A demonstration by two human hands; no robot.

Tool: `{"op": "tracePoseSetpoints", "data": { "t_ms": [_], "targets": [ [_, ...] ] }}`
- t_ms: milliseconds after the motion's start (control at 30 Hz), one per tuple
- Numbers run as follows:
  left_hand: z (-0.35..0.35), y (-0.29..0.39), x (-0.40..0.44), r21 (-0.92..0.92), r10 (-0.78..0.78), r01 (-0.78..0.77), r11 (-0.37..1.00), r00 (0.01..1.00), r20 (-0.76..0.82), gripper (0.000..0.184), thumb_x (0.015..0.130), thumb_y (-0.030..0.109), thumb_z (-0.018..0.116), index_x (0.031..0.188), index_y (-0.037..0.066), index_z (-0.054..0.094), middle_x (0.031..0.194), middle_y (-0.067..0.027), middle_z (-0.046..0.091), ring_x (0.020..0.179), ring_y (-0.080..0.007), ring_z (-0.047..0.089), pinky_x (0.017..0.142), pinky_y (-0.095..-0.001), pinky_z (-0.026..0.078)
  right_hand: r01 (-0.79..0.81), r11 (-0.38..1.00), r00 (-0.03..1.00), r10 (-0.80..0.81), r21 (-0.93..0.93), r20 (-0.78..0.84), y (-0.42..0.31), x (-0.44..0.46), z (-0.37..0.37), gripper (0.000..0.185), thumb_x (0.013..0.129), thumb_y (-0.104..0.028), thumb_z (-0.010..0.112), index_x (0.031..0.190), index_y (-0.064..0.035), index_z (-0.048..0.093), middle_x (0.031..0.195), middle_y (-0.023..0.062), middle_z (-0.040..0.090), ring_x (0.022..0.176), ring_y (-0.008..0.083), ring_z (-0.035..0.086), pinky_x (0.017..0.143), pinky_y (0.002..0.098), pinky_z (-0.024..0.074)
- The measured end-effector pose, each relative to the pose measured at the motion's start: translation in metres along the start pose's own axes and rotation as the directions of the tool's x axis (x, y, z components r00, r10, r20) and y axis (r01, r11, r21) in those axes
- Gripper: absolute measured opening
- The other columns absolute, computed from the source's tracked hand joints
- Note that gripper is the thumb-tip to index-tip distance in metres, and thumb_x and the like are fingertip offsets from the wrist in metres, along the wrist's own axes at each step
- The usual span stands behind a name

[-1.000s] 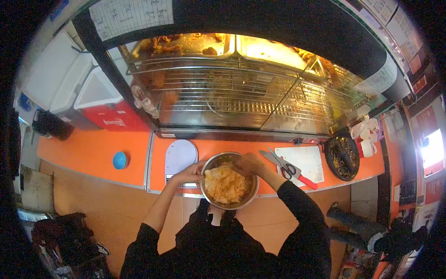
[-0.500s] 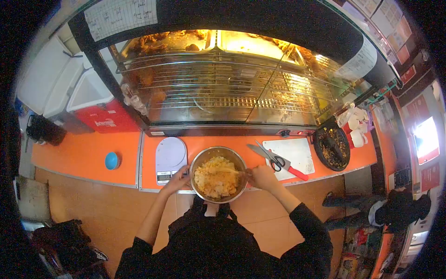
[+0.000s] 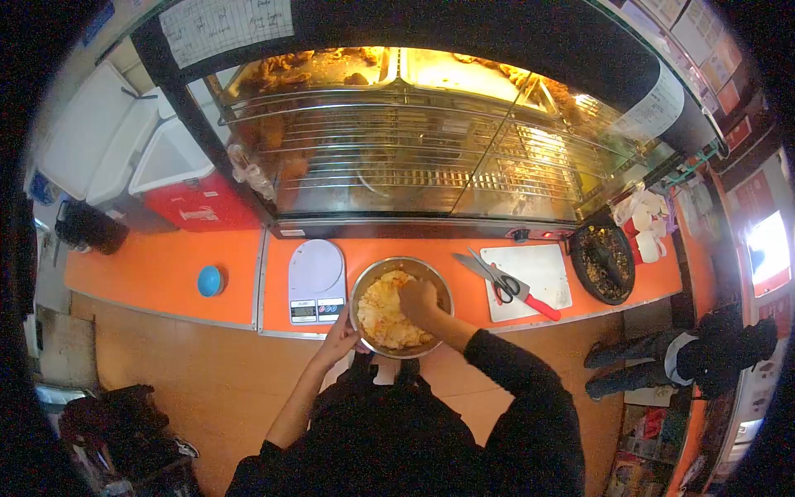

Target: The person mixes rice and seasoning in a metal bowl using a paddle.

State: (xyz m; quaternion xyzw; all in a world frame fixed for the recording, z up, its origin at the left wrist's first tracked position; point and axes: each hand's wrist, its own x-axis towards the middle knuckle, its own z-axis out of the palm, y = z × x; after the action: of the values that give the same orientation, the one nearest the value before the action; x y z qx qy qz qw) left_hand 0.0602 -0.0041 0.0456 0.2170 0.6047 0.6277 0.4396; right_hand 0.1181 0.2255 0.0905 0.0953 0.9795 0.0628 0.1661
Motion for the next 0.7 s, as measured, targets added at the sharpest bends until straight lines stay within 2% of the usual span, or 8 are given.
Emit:
{"op": "tracePoseSetpoints", "data": {
  "t_ms": [67, 133, 267, 333, 433, 467, 567, 700],
  "targets": [
    [-0.003, -0.009, 0.001, -0.026, 0.035, -0.034, 0.999, 0.999, 0.017, 0.071, 0.090, 0.004, 0.048, 0.144, 0.014, 0.003, 0.119, -0.0193, 0.050, 0.078, -0.0236, 0.064, 0.062, -0.0341, 0.058, 0.046, 0.999, 0.998, -0.045, 0.028, -0.039, 0.016, -0.005, -0.014, 0.019, 0.077, -0.024, 0.060, 0.072, -0.0062, 0.066, 0.066, 0.0109, 0.064, 0.067, 0.0238, 0.066, 0.052, 0.0368, 0.0489],
    [0.002, -0.004, 0.002, -0.035, 0.027, -0.027, 0.999, 1.000, -0.003, 0.068, 0.091, 0.005, 0.047, 0.143, 0.014, 0.004, 0.121, -0.0189, 0.048, 0.083, -0.0239, 0.063, 0.063, -0.0348, 0.058, -0.058, 0.928, 0.992, 0.096, 0.369, -0.087, 0.031, -0.037, -0.064, 0.020, 0.078, -0.022, 0.059, 0.074, -0.0028, 0.065, 0.066, 0.0131, 0.063, 0.066, 0.0274, 0.065, 0.053, 0.0383, 0.0492],
    [0.006, -0.002, -0.005, -0.109, -0.065, 0.064, 0.992, 0.998, -0.006, 0.061, 0.093, 0.007, 0.044, 0.142, 0.013, 0.008, 0.125, -0.0187, 0.044, 0.096, -0.0249, 0.059, 0.064, -0.0355, 0.059, -0.011, 0.915, 1.000, 0.015, 0.403, -0.006, 0.038, -0.080, -0.082, 0.026, 0.075, -0.028, 0.064, 0.073, -0.0028, 0.065, 0.069, 0.0166, 0.064, 0.063, 0.0297, 0.064, 0.052, 0.0385, 0.0494],
    [0.011, -0.006, -0.004, -0.110, -0.042, 0.038, 0.993, 0.999, -0.032, 0.061, 0.093, 0.007, 0.043, 0.142, 0.012, 0.008, 0.124, -0.0187, 0.045, 0.093, -0.0250, 0.061, 0.063, -0.0346, 0.059, 0.001, 0.944, 0.990, -0.049, 0.331, 0.135, 0.028, -0.095, -0.081, 0.019, 0.077, -0.022, 0.059, 0.075, -0.0037, 0.066, 0.067, 0.0127, 0.064, 0.065, 0.0294, 0.064, 0.051, 0.0406, 0.0487],
    [0.013, -0.007, -0.005, -0.095, -0.010, 0.006, 0.995, 0.999, -0.048, 0.060, 0.093, 0.006, 0.043, 0.141, 0.011, 0.008, 0.123, -0.0195, 0.046, 0.088, -0.0253, 0.063, 0.060, -0.0336, 0.059, 0.025, 0.988, 0.989, -0.046, 0.151, 0.143, 0.002, -0.080, 0.018, 0.013, 0.074, -0.018, 0.061, 0.072, -0.0069, 0.067, 0.068, 0.0107, 0.065, 0.063, 0.0250, 0.065, 0.050, 0.0386, 0.0489],
    [0.013, -0.006, -0.004, -0.079, 0.003, -0.006, 0.997, 0.999, -0.037, 0.060, 0.093, 0.006, 0.043, 0.141, 0.011, 0.008, 0.121, -0.0201, 0.047, 0.085, -0.0254, 0.063, 0.059, -0.0334, 0.059, -0.006, 0.996, 0.996, -0.002, 0.093, 0.087, -0.010, -0.082, -0.010, 0.010, 0.072, -0.017, 0.060, 0.069, -0.0107, 0.068, 0.068, 0.0083, 0.066, 0.061, 0.0212, 0.065, 0.049, 0.0363, 0.0488],
    [0.011, -0.008, -0.004, -0.118, -0.042, 0.039, 0.992, 0.999, -0.024, 0.060, 0.092, 0.006, 0.043, 0.141, 0.011, 0.008, 0.118, -0.0212, 0.049, 0.079, -0.0256, 0.065, 0.056, -0.0341, 0.059, -0.119, 0.991, 0.992, 0.116, 0.063, 0.052, -0.018, -0.046, 0.011, 0.010, 0.072, -0.018, 0.060, 0.068, -0.0120, 0.068, 0.067, 0.0082, 0.066, 0.062, 0.0210, 0.065, 0.049, 0.0359, 0.0484],
    [0.010, -0.011, -0.001, -0.087, 0.034, -0.036, 0.996, 0.999, -0.029, 0.059, 0.093, 0.006, 0.042, 0.141, 0.010, 0.008, 0.118, -0.0223, 0.048, 0.080, -0.0264, 0.065, 0.056, -0.0346, 0.059, -0.107, 0.992, 0.991, 0.112, 0.060, -0.074, -0.005, -0.039, -0.028, 0.011, 0.073, -0.018, 0.060, 0.068, -0.0103, 0.067, 0.066, 0.0091, 0.065, 0.061, 0.0207, 0.065, 0.048, 0.0362, 0.0480]
  ]
}}
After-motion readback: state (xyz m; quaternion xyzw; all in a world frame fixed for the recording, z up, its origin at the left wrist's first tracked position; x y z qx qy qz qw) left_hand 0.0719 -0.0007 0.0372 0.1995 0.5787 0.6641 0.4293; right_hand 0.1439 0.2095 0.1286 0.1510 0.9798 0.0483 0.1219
